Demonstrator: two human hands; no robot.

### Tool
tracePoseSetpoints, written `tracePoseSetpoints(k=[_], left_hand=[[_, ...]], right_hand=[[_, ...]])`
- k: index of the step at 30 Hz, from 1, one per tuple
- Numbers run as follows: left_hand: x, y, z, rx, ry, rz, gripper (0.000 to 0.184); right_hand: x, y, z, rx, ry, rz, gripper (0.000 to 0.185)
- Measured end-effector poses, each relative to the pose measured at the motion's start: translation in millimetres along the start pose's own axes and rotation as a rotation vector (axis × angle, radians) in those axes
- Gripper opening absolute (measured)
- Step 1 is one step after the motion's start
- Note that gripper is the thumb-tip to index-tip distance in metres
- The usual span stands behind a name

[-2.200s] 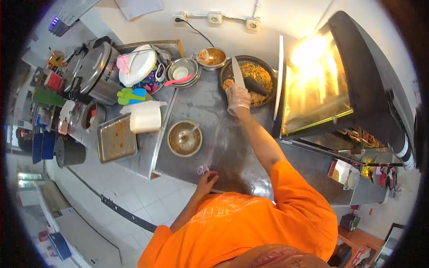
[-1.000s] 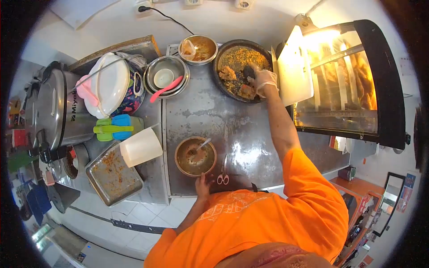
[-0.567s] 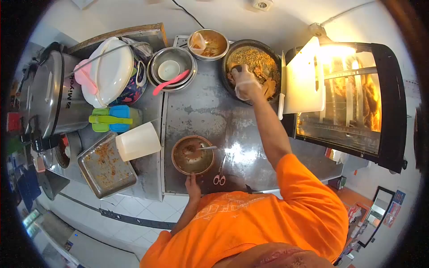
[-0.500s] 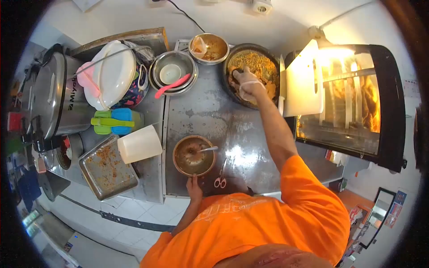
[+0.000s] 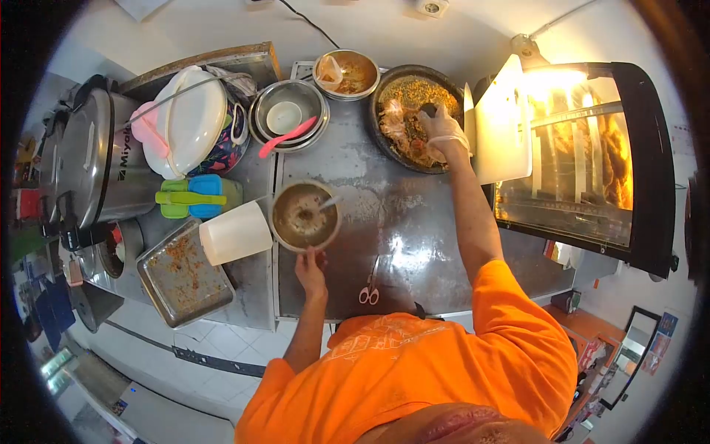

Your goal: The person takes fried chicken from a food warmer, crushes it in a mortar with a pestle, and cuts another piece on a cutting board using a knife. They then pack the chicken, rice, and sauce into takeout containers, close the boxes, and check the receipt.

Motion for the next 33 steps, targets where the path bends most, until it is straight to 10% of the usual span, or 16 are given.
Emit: tracePoseSetpoints(k=[5, 8, 14, 23, 29, 31, 33], left_hand=[[-20.8, -16.4, -28.5, 0.168, -0.059, -0.031, 0.036], [-3.7, -33.0, -13.2, 0.143, 0.013, 0.119, 0.04], [39.3, -12.9, 37.2, 0.035, 0.126, 0.217, 0.032], [52.5, 7.0, 77.3, -0.008, 0.162, 0.202, 0.028], [62.1, 8.6, 81.0, -0.032, 0.134, 0.18, 0.027], [61.6, -1.4, 85.2, -0.078, 0.146, 0.199, 0.027], [70.0, -16.1, 88.8, -0.174, 0.15, 0.243, 0.027]], right_hand=[[11.2, -9.7, -7.6, 0.625, 0.145, -0.022, 0.105], [21.9, -28.1, 31.4, 0.715, 0.808, -0.174, 0.095], [-66.6, -86.0, 39.0, 0.447, 0.657, 0.424, 0.097], [-83.1, -85.6, 49.2, 0.143, 0.64, 0.317, 0.075], [-114.8, -77.9, -29.8, -1.263, 0.429, 0.328, 0.036], [-33.3, -52.5, -33.4, -1.888, -0.123, 0.293, 0.026], [48.3, -53.9, -69.4, -2.016, 0.023, 0.726, 0.013]])
Point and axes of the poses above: each hand's wrist, its own x-axis away from the middle knuckle, its own y-axis out of the back of the hand, z = x × y, the point moved 5 cm from there along -x, towards the middle knuckle, and after that the axes turned 11 degrees about -x, right-handed, at the moved point
